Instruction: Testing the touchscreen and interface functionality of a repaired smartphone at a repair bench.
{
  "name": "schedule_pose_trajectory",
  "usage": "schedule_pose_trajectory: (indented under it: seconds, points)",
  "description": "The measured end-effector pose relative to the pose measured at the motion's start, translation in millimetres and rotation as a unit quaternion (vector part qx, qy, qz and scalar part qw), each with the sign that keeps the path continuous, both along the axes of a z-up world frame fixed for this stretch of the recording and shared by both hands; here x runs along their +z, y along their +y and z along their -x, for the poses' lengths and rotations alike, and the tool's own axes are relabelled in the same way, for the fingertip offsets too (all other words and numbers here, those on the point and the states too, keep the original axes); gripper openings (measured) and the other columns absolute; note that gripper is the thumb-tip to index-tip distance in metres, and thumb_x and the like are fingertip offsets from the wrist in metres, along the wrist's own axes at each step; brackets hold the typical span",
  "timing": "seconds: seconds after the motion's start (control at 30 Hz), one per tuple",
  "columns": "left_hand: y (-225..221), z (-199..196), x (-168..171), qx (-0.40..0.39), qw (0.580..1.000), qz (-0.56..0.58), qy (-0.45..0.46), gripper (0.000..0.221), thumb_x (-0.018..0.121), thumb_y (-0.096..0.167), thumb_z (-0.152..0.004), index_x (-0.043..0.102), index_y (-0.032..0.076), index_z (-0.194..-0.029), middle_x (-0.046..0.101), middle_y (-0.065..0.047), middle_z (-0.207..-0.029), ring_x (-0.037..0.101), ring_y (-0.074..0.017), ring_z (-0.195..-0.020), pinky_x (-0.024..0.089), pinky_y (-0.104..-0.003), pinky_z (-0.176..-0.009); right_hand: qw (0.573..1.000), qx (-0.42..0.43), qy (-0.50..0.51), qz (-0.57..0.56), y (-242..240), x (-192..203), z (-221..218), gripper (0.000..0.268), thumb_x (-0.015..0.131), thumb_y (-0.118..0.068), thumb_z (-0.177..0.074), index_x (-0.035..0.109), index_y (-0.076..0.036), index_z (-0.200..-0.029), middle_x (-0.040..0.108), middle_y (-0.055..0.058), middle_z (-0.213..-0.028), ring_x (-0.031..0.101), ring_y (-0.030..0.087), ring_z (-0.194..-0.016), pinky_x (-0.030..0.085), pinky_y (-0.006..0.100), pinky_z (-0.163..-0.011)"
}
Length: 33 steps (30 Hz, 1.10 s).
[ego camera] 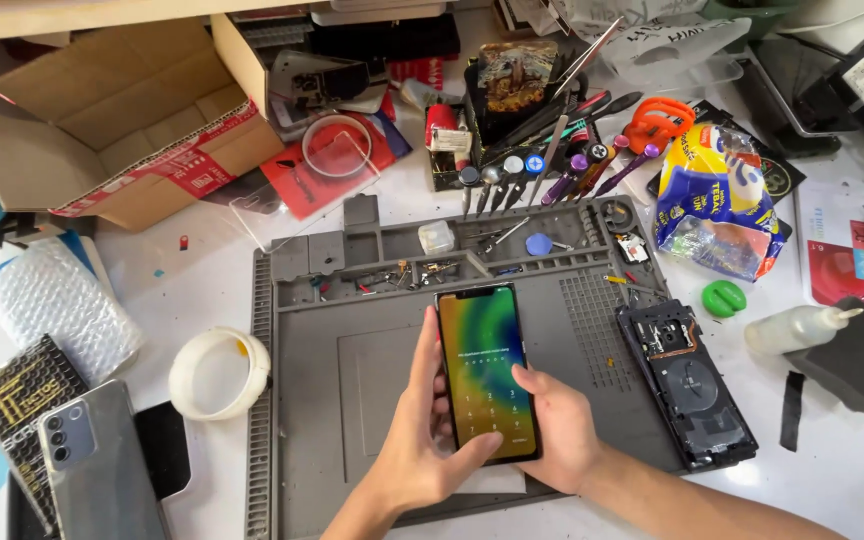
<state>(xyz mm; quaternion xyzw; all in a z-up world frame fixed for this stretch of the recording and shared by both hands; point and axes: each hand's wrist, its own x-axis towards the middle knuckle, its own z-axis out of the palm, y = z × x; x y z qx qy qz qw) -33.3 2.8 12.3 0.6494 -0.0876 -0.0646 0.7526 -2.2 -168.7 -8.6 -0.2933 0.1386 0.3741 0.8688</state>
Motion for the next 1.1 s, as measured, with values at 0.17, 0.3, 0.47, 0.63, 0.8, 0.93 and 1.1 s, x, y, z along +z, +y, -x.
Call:
schedule_pose_trajectory:
  seconds: [0.17,0.3,0.47,0.63,0.8,0.93,1.1]
  points:
    - [1,1,12,-0.045,0.993,-0.101,0.034,0.131,0.078,0.014,-0.077,-0.022,0.024,-0.161,0.069,-0.007,-0.111,0.069,-0.0150,-0.077,0.052,-0.024,-0.052,0.999,0.006,0.042,0.031,1,7,3,0.065,0.043,-0.037,-0.093,0.054,0.003,-0.143,0.062,0.030,-0.134,0.060,0.048,-0.118,0.047,0.057,-0.099]
    - [2,1,9,-0.050,0.993,-0.105,0.015,0.133,0.079,0.014,-0.077,-0.023,0.023,-0.161,0.068,-0.005,-0.105,0.065,-0.0137,-0.073,0.048,-0.024,-0.049,0.999,0.008,0.038,0.032,1,7,1,0.066,0.042,-0.040,-0.095,0.054,0.003,-0.144,0.063,0.028,-0.132,0.060,0.045,-0.115,0.047,0.055,-0.098]
    - [5,1,3,-0.045,0.996,-0.076,-0.012,0.117,0.069,0.020,-0.083,-0.015,0.020,-0.165,0.057,-0.003,-0.096,0.043,-0.0096,-0.064,0.034,-0.023,-0.051,0.999,0.023,0.032,0.036,1,9,1,0.071,0.040,-0.046,-0.095,0.055,0.003,-0.144,0.064,0.028,-0.129,0.061,0.045,-0.109,0.047,0.054,-0.097]
    - [4,2,1,-0.038,0.996,-0.081,-0.013,0.117,0.069,0.018,-0.082,-0.014,0.020,-0.165,0.056,-0.003,-0.092,0.043,-0.0096,-0.061,0.034,-0.023,-0.050,0.992,-0.003,0.089,0.093,5,24,0,0.064,0.040,-0.044,-0.097,0.057,0.000,-0.141,0.063,0.027,-0.129,0.059,0.044,-0.114,0.045,0.053,-0.098]
    - [2,1,5,-0.047,0.994,-0.104,0.000,0.128,0.077,0.013,-0.079,-0.020,0.021,-0.163,0.057,-0.002,-0.090,0.046,-0.0106,-0.059,0.035,-0.024,-0.047,0.980,-0.030,0.146,0.132,10,34,-2,0.061,0.040,-0.042,-0.098,0.058,-0.002,-0.141,0.062,0.026,-0.133,0.057,0.043,-0.121,0.043,0.053,-0.103]
    - [1,1,4,-0.037,0.993,-0.108,0.013,0.131,0.080,0.012,-0.076,-0.019,0.022,-0.162,0.060,-0.004,-0.108,0.055,-0.0112,-0.067,0.043,-0.023,-0.049,0.985,-0.028,0.125,0.113,8,26,0,0.061,0.042,-0.042,-0.096,0.057,0.000,-0.139,0.062,0.027,-0.131,0.058,0.044,-0.117,0.043,0.054,-0.102]
    - [-3,1,3,-0.017,0.994,-0.098,0.050,0.133,0.081,0.012,-0.073,-0.016,0.026,-0.163,0.062,-0.002,-0.119,0.062,-0.0100,-0.073,0.049,-0.022,-0.049,0.995,0.004,0.072,0.065,4,15,1,0.068,0.040,-0.044,-0.095,0.055,0.000,-0.145,0.062,0.027,-0.132,0.058,0.046,-0.113,0.045,0.055,-0.099]
